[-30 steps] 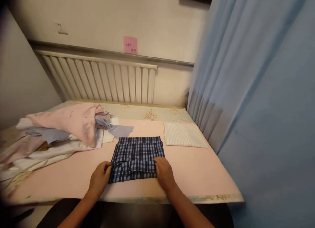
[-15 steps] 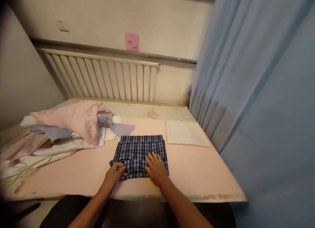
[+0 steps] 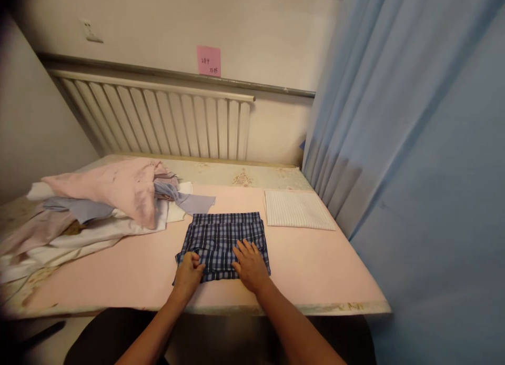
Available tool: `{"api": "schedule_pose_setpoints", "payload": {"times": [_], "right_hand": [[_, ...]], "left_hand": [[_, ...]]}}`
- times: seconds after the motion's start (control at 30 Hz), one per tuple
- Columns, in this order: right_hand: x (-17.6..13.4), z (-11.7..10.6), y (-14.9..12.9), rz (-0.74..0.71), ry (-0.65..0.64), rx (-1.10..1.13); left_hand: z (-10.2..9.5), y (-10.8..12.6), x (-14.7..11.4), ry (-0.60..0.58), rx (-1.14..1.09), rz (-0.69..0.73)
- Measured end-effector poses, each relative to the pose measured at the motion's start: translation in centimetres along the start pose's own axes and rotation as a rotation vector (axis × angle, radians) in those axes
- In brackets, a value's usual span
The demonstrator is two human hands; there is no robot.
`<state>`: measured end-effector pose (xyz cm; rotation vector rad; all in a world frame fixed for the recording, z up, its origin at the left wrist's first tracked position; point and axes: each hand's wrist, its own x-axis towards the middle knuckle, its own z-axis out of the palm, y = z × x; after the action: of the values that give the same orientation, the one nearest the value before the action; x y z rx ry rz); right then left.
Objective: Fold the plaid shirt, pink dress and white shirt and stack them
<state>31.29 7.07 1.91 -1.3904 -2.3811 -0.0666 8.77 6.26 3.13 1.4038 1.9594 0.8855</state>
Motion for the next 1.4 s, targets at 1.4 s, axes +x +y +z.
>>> {"api": "schedule_pose_setpoints", "payload": {"times": [1.4], "right_hand": [[0.1,-0.4,-0.1,0.019,0.021,0.007]], "left_hand": [[0.7,-0.1,-1.8,0.005,0.759,0.879]]}}
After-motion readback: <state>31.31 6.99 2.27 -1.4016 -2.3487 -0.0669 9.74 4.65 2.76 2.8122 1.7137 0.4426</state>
